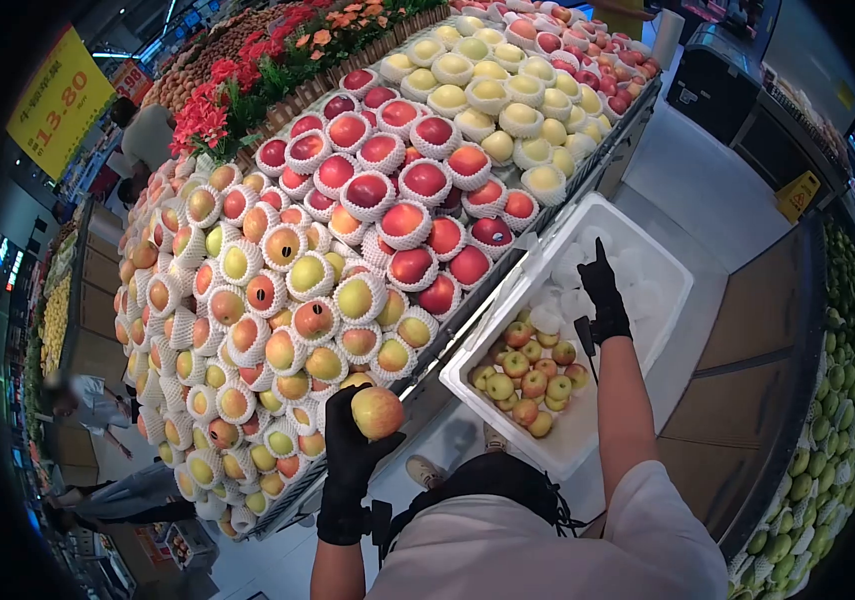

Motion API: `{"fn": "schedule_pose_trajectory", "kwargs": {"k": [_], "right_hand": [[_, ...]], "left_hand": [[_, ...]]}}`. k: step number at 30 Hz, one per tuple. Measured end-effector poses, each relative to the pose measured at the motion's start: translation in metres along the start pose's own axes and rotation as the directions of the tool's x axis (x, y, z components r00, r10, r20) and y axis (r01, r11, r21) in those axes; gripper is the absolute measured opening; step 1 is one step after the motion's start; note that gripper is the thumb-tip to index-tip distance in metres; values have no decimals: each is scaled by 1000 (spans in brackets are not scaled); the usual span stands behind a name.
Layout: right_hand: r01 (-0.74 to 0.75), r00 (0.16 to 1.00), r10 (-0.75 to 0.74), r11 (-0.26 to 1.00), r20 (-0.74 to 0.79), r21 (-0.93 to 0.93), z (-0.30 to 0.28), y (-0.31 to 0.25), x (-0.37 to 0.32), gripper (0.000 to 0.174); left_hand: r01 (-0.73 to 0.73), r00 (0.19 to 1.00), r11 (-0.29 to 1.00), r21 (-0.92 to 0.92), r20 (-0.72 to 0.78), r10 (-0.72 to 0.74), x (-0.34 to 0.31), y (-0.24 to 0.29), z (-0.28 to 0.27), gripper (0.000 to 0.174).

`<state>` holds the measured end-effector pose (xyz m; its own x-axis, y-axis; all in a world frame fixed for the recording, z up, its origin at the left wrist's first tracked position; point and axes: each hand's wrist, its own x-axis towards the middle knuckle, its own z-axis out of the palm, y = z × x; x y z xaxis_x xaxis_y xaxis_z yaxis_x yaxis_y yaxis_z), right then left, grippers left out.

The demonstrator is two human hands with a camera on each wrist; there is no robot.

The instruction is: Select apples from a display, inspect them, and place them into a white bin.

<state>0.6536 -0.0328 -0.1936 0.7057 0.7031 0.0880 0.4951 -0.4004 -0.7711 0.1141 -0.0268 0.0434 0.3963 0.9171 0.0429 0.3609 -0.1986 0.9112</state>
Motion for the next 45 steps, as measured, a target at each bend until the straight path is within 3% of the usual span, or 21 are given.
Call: {"fn": "schedule_pose_trajectory", "kwargs": {"k": [2,4,5,6,8,9,11,13,15,16,17,22,23,26,31,34,37,40,45], "right_hand": [[-74,997,74,997,-9,-3,7,15,17,94],[-52,997,51,999,-49,-13,23,56,39,96],[-133,988,132,991,-83,-3,22,50,40,80],[8,996,-25,982,-90,-188,39,102,56,69],[228,936,-339,793,-98,-565,71,198,87,51],[88,939,-243,854,-242,-513,48,139,67,22],[76,941,-254,804,-225,-590,13,88,48,18],[79,910,-327,741,-256,-666,2,81,47,14],[94,878,-208,958,-431,-270,-1,80,51,14],[-46,914,54,999,-403,30,-16,43,39,16],[-203,885,312,927,-346,315,-35,-6,23,19],[-158,927,268,913,-262,376,-57,-79,-6,18],[-53,960,183,862,-211,504,-54,-86,-13,19],[-2,997,39,873,-65,488,-58,-147,-48,27],[-6,1000,2,829,7,559,-29,-236,-100,33],[-86,993,29,833,112,547,-11,-298,-134,28],[-59,980,-67,799,187,599,14,-341,-164,27],[-87,965,-77,808,251,583,28,-402,-209,27],[-87,937,-137,801,323,593,71,-453,-267,30]], "left_hand": [[9,1000,1000,23,-24,-9,-4,-3,1,85],[0,999,998,70,-32,3,-7,-5,0,85],[-2,999,997,82,-41,6,-8,-6,0,85],[-5,999,995,95,-48,10,-10,-7,0,85],[3,998,996,86,-57,2,-12,-7,0,85],[14,998,998,65,-60,-10,-13,-7,-1,85],[17,998,998,55,-65,-13,-13,-7,-3,85],[6,998,997,79,-65,-1,-14,-8,-5,85],[-1,997,999,49,-73,5,-13,-7,-7,86],[-5,997,999,34,-76,8,-13,-6,-8,86],[-22,997,999,37,-75,25,-12,-7,-10,86],[-48,997,998,-50,-62,44,-13,-14,-21,86],[-42,998,996,-73,-53,39,-13,-14,-23,86],[-56,998,990,-126,-32,52,-16,-18,-35,87],[-83,996,972,-222,-31,78,-18,-28,-60,86],[-73,997,953,-295,-38,65,-21,-21,-81,85],[-137,989,963,-232,-81,121,-25,-27,-99,85],[-145,988,948,-284,-92,124,-28,-37,-120,84],[-206,971,948,-241,-172,167,-38,-47,-147,83]]}}
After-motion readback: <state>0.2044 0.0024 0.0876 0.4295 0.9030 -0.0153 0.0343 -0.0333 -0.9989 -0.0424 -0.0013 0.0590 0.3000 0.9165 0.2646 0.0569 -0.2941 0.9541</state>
